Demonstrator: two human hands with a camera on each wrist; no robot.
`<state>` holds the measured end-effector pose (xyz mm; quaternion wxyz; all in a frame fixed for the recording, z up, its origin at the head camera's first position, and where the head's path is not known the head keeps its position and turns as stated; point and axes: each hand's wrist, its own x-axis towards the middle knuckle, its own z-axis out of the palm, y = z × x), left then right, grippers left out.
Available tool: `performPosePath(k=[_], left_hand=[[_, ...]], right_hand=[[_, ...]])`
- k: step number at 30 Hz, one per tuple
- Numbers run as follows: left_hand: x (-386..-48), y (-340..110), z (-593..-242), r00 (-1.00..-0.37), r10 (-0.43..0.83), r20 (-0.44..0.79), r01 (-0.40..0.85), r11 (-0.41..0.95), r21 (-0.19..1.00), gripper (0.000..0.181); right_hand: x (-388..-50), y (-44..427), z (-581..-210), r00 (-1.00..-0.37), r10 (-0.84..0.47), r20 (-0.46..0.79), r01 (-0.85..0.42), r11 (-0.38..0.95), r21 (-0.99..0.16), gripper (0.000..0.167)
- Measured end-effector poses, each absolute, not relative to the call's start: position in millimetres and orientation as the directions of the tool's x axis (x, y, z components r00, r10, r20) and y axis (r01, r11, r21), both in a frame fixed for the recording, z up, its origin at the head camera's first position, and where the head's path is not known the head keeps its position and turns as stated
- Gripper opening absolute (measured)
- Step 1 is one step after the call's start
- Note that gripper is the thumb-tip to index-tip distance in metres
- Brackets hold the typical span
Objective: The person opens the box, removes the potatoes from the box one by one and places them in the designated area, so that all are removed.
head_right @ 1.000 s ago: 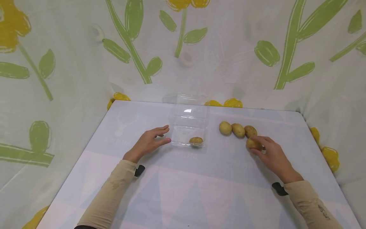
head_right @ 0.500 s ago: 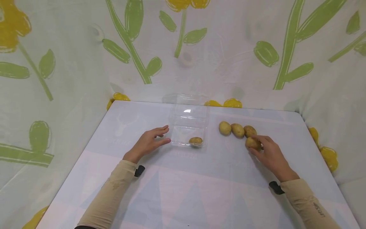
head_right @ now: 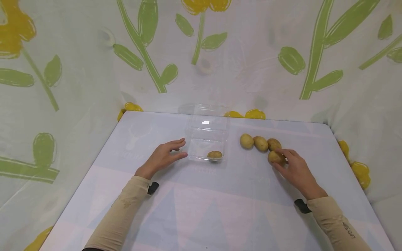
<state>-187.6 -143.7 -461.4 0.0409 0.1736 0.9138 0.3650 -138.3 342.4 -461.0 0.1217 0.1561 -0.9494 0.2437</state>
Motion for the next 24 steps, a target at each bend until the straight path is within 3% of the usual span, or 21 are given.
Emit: performPosePath(k=[15,24], left_hand=[[-186.5,-143.2,-460.5,-0.935,0.353,0.048,0.292,0.683,0.669,0.065],[-186.1,-142.8,-460.2,-0.924,0.368,0.104,0.353,0.717,0.601,0.065]], right_hand=[[-137.4,341.7,-458.2,-0.922,-0.238,0.305,-0.353,0.841,-0.409,0.053],[-136.3,337.9,-451.9,-0.930,-0.223,0.292,-0.331,0.855,-0.400,0.050]])
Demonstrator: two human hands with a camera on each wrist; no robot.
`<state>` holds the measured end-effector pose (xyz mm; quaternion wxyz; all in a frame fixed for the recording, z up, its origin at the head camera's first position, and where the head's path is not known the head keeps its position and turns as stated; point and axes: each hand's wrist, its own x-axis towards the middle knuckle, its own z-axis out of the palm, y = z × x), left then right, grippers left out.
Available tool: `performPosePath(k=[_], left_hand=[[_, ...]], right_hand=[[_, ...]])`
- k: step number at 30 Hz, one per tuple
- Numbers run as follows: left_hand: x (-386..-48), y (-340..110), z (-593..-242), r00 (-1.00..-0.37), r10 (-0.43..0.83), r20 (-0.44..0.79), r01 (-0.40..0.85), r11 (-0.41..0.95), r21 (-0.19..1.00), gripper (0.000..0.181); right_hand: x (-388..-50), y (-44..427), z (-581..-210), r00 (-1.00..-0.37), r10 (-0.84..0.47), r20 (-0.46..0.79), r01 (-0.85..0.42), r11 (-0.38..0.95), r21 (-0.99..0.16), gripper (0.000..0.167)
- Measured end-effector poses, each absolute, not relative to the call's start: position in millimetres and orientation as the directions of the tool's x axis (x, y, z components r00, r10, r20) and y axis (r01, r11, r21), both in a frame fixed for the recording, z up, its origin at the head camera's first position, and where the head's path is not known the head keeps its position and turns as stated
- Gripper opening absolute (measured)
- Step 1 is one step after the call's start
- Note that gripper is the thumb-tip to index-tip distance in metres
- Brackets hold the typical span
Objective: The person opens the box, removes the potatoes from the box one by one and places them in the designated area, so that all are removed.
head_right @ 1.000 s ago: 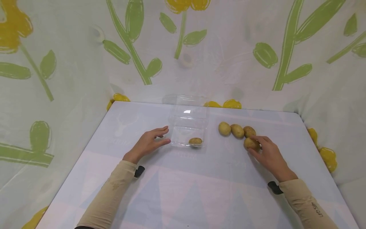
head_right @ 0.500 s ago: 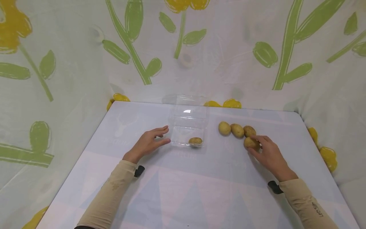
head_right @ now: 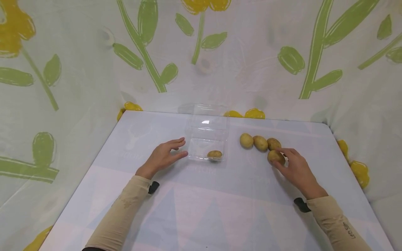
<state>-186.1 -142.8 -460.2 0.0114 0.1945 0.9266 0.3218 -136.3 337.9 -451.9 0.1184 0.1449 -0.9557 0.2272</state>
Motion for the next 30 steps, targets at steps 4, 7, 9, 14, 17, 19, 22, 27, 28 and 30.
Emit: performPosePath(k=[4,7,9,14,17,19,22,27,28,30], left_hand=[[-186.1,-142.0,-458.9,-0.926,0.362,0.110,0.354,0.725,0.591,0.066],[-186.4,-141.3,-458.0,-0.924,0.367,0.109,0.358,0.724,0.590,0.066],[-186.5,-140.7,-457.4,-0.921,0.374,0.108,0.362,0.722,0.590,0.066],[-186.9,-139.3,-457.1,-0.919,0.377,0.114,0.369,0.720,0.588,0.066],[-186.9,-138.5,-458.2,-0.921,0.373,0.116,0.367,0.728,0.579,0.066],[-186.6,-138.2,-459.2,-0.923,0.368,0.115,0.363,0.732,0.577,0.067],[-186.1,-137.9,-460.3,-0.923,0.367,0.119,0.365,0.730,0.577,0.069],[-185.4,-137.3,-459.7,-0.914,0.383,0.136,0.389,0.724,0.570,0.071],[-185.4,-137.1,-459.4,-0.911,0.387,0.140,0.394,0.723,0.567,0.071],[-185.5,-136.6,-459.1,-0.908,0.393,0.145,0.401,0.719,0.567,0.071]], right_hand=[[-136.7,335.3,-445.3,-0.911,-0.244,0.332,-0.368,0.845,-0.388,0.048],[-136.7,333.3,-439.3,-0.908,-0.244,0.339,-0.373,0.840,-0.395,0.048],[-136.3,331.7,-436.1,-0.912,-0.238,0.336,-0.367,0.838,-0.404,0.048],[-133.8,322.5,-426.7,-0.903,-0.245,0.354,-0.384,0.830,-0.405,0.050],[-131.9,315.9,-421.0,-0.896,-0.253,0.366,-0.398,0.823,-0.405,0.051],[-131.6,312.2,-418.4,-0.893,-0.254,0.370,-0.404,0.816,-0.414,0.052],[-131.9,307.3,-415.7,-0.895,-0.247,0.373,-0.402,0.809,-0.429,0.052],[-132.7,299.5,-411.5,-0.907,-0.234,0.351,-0.387,0.790,-0.474,0.050],[-133.0,298.4,-410.9,-0.908,-0.235,0.346,-0.386,0.788,-0.479,0.050],[-133.3,296.1,-409.9,-0.910,-0.239,0.340,-0.388,0.781,-0.490,0.049]])
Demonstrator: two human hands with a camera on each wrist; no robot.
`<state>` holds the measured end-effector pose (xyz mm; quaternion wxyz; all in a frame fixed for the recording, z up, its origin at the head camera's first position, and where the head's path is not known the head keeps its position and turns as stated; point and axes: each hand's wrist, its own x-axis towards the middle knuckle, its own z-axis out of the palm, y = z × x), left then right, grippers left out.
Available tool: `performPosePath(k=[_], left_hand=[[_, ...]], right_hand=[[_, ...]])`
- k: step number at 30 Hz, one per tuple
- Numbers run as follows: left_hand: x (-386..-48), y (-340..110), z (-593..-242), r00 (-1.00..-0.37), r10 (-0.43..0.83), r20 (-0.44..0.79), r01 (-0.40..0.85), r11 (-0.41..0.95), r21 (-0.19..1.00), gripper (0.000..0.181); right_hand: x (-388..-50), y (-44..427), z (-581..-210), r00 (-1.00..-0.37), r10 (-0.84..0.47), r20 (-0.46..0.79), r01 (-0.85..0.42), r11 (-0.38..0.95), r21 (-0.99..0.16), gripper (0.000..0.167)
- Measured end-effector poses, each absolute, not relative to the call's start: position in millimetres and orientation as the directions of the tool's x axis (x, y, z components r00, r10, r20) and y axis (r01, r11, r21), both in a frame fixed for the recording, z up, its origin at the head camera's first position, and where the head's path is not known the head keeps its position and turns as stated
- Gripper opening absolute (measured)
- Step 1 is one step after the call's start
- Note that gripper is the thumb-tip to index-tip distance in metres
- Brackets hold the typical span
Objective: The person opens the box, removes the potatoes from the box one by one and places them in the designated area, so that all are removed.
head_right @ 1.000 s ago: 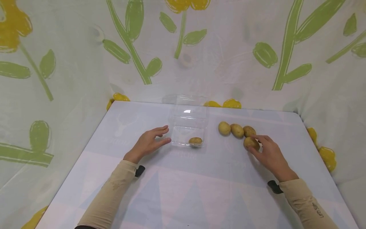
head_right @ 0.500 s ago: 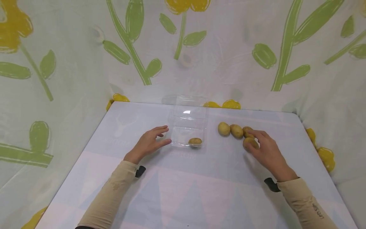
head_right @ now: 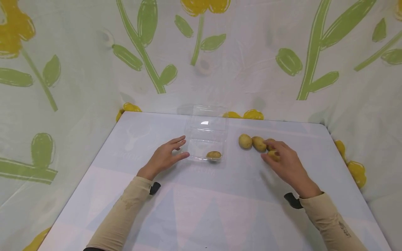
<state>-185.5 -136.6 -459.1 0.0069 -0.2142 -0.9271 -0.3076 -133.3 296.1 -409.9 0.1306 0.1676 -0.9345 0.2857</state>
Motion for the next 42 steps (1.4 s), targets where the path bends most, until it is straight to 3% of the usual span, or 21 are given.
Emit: performPosePath(k=[11,18,27,34,42], left_hand=[[-186.1,-136.2,-461.0,-0.921,0.371,0.116,0.365,0.721,0.589,0.073],[-186.9,-135.4,-459.7,-0.943,0.319,0.096,0.311,0.740,0.596,0.075],[-188.0,-135.1,-459.2,-0.951,0.300,0.073,0.278,0.731,0.624,0.075],[-187.3,-134.4,-457.2,-0.955,0.291,0.057,0.264,0.750,0.607,0.075],[-186.3,-134.3,-455.9,-0.956,0.290,0.052,0.262,0.759,0.596,0.075]], right_hand=[[-138.9,282.7,-408.4,-0.878,-0.287,0.384,-0.463,0.715,-0.524,0.048],[-148.5,265.7,-410.0,-0.888,-0.287,0.361,-0.448,0.720,-0.530,0.048],[-160.0,243.8,-409.9,-0.841,-0.356,0.407,-0.533,0.673,-0.513,0.048],[-165.0,227.0,-406.9,-0.878,-0.386,0.282,-0.478,0.692,-0.540,0.045],[-178.7,211.5,-395.1,-0.858,-0.455,0.240,-0.510,0.692,-0.511,0.049]])
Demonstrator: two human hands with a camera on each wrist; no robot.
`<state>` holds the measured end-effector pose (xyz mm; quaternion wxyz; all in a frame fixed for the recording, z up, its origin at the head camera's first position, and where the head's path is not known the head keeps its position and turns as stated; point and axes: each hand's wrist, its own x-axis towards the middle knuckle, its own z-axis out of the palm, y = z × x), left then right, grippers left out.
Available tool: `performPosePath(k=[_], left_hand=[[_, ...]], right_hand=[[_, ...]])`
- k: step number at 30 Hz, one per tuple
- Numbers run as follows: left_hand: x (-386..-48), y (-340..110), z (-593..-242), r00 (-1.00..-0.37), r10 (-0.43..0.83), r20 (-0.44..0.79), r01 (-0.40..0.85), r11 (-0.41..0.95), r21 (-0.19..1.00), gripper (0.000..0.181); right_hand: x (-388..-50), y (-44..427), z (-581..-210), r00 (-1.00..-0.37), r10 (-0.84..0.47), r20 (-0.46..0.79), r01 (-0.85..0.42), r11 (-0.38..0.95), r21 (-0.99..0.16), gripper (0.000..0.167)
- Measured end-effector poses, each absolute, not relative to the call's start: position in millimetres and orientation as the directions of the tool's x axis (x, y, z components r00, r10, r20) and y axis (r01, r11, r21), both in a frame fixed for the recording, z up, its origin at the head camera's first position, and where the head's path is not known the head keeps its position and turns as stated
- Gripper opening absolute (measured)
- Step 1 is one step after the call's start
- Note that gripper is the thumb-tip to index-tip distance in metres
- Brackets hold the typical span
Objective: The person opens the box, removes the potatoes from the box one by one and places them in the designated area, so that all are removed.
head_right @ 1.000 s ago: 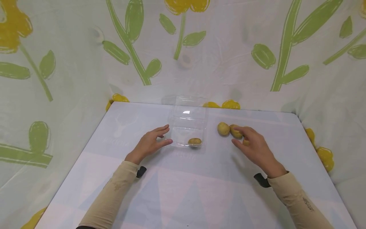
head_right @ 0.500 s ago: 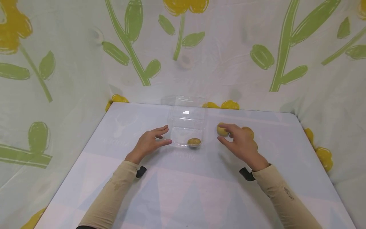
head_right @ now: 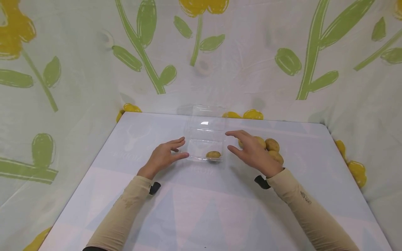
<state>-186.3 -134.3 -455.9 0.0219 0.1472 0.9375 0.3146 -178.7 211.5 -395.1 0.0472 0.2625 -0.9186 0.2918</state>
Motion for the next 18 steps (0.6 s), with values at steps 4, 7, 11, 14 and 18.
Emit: performPosePath(k=[4,7,11,14,18], left_hand=[[-186.5,-134.5,-456.8,-0.955,0.291,0.065,0.271,0.755,0.597,0.074],[-186.4,-134.7,-457.3,-0.954,0.293,0.071,0.276,0.753,0.597,0.074],[-186.8,-134.4,-457.1,-0.951,0.299,0.081,0.286,0.750,0.597,0.074],[-186.5,-134.2,-456.4,-0.950,0.300,0.085,0.290,0.749,0.596,0.074],[-186.3,-133.7,-456.6,-0.952,0.295,0.076,0.281,0.751,0.597,0.074]], right_hand=[[-187.3,208.6,-388.4,-0.813,-0.529,0.244,-0.573,0.649,-0.500,0.051],[-192.5,206.8,-385.4,-0.782,-0.574,0.242,-0.608,0.619,-0.497,0.055],[-198.4,200.9,-383.1,-0.772,-0.594,0.226,-0.617,0.615,-0.491,0.059],[-204.0,194.1,-382.0,-0.769,-0.608,0.198,-0.608,0.600,-0.520,0.062],[-211.1,186.8,-383.6,-0.760,-0.638,0.126,-0.577,0.572,-0.582,0.065]])
